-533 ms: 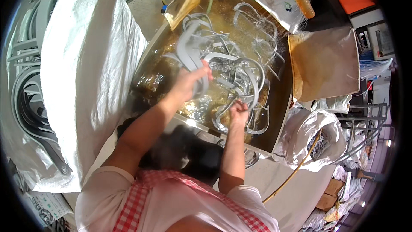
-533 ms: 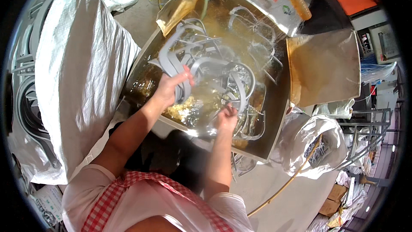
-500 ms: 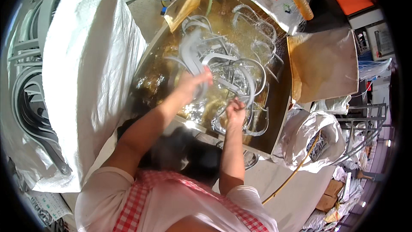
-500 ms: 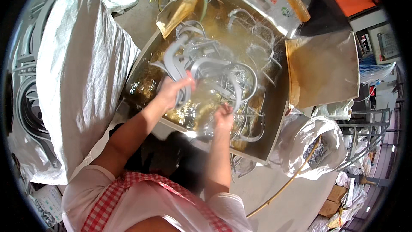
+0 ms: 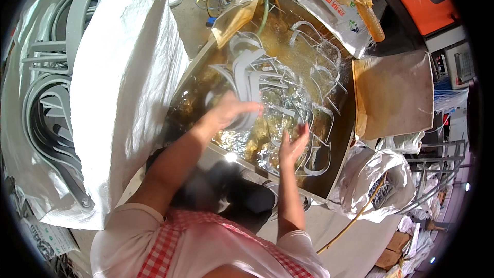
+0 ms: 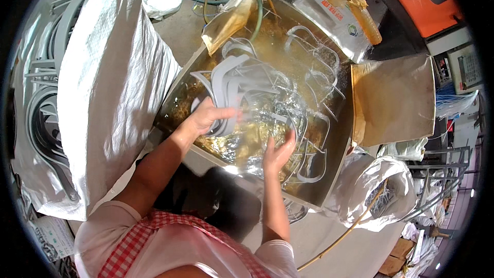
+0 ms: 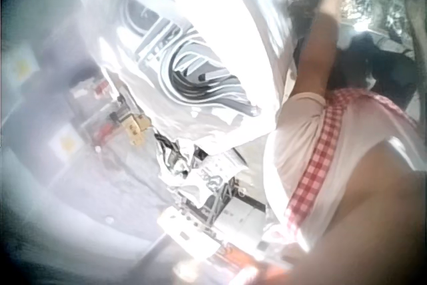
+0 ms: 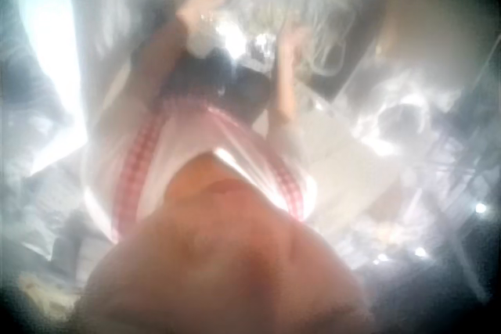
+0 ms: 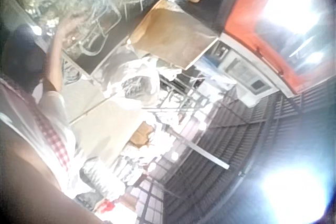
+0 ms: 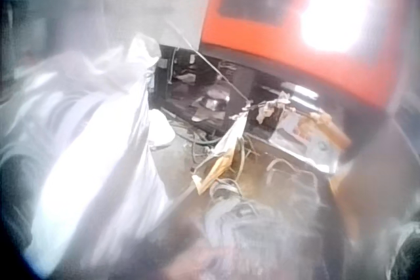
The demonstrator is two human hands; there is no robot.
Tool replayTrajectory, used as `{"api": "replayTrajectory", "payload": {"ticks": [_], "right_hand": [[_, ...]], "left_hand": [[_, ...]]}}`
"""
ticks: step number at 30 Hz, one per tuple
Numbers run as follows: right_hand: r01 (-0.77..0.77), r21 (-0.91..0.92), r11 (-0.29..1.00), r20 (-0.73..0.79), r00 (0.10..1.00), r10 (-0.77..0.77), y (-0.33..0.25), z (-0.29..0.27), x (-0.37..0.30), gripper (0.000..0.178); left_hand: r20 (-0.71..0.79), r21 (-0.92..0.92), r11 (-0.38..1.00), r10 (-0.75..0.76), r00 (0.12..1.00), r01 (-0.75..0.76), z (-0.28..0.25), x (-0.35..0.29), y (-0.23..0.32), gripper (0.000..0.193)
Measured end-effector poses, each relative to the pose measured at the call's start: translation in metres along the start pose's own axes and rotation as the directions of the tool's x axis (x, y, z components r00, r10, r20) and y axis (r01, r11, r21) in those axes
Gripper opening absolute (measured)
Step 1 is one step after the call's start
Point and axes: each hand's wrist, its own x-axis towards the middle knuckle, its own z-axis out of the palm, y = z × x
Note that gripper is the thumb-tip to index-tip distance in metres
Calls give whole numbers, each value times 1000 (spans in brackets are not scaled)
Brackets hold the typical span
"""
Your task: The person takes plastic parts out of a water tank, shakes them to remove excess water, and places them into a large white bag.
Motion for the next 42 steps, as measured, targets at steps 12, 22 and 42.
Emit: {"api": "replayTrajectory", "payload": {"ticks": [12,22,42], "right_hand": [[431,396,811,633,511,-581,-89,26,117,46],[70,153,986,659,736,-155,-34,39,111,25],[-673,422,608,757,630,172,-98,-15,100,20]], "left_hand": [[554,-108,855,-372,745,508,34,-24,4,79],[149,260,955,-184,972,141,-9,11,17,77],[-265,285,956,148,953,-69,-14,18,-6,47]]}}
